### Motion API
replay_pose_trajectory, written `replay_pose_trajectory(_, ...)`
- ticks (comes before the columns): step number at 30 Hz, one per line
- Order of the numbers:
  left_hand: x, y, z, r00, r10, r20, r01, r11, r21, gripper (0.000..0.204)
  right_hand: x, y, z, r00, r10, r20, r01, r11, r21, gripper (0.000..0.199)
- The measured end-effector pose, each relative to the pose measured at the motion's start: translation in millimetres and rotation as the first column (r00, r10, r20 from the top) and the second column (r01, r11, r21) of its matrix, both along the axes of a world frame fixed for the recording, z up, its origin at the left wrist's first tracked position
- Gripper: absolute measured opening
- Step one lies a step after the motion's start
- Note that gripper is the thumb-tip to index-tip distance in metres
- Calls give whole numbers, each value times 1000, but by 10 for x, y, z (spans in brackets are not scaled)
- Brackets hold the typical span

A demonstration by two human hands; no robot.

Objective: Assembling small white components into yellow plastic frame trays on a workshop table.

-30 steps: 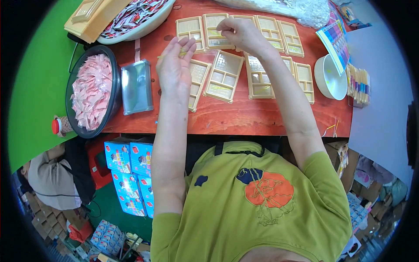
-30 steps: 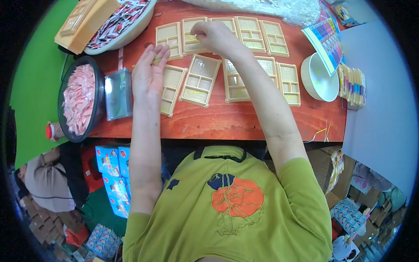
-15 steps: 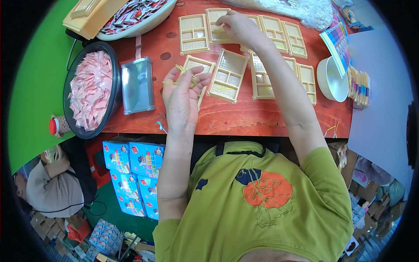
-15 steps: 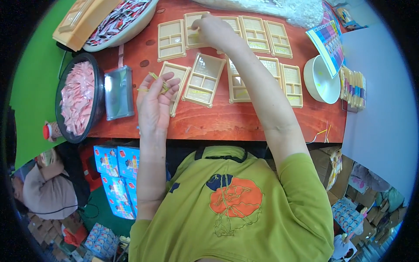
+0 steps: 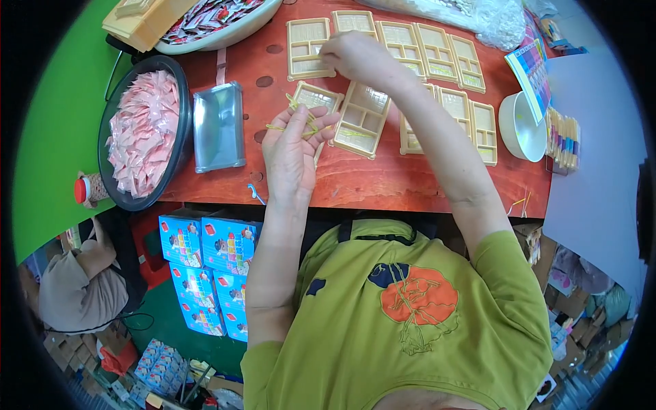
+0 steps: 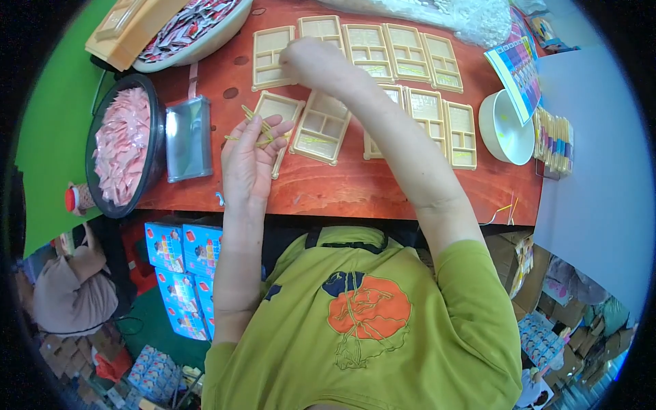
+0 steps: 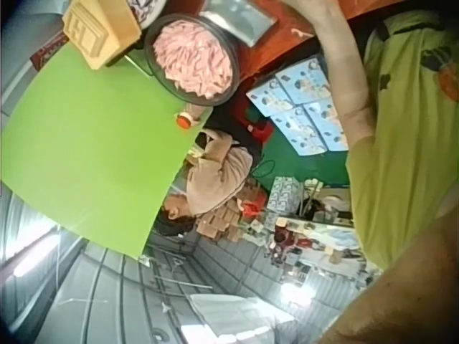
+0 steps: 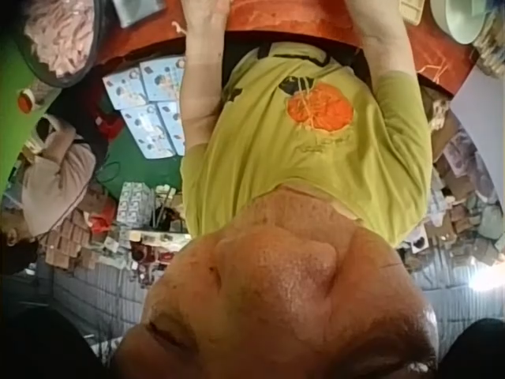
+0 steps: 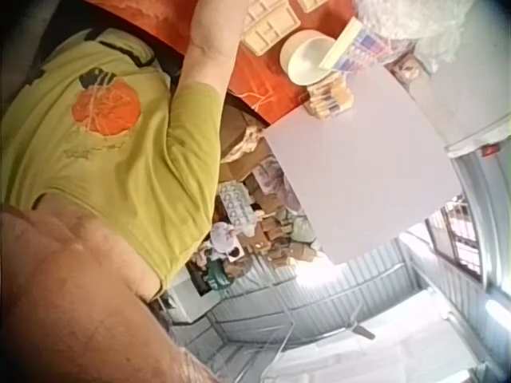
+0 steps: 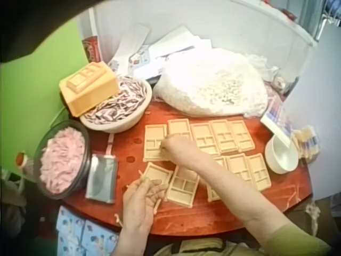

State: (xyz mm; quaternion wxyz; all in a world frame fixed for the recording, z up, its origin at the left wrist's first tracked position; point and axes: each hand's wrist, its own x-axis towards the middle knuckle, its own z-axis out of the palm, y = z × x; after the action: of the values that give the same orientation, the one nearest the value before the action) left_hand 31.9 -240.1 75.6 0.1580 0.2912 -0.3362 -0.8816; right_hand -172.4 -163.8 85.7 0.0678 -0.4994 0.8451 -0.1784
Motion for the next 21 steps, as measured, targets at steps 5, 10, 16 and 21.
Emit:
replay_pose_trajectory(5, -73, 26, 14, 1000, 17, -6, -17, 1000, -20, 27, 114, 121, -38, 995, -15, 94, 35, 974, -222, 26)
replay_pose_trajectory(10, -226, 325, 70, 992, -118, -42, 112, 987, -118, 22, 549, 626, 327, 735, -18, 678, 181, 969, -170, 29)
replay_pose_trajectory(16, -558, 963, 137, 910, -410, -65, 392, 900, -188, 16, 632, 1555, 283, 841, -98, 533, 344, 857, -384, 26)
replay_pose_trajectory(21, -938, 1572, 447, 800, -600, -12, 566, 761, -318, 15, 697, 2350, 427, 654, -218, 725, 707, 518, -482, 23)
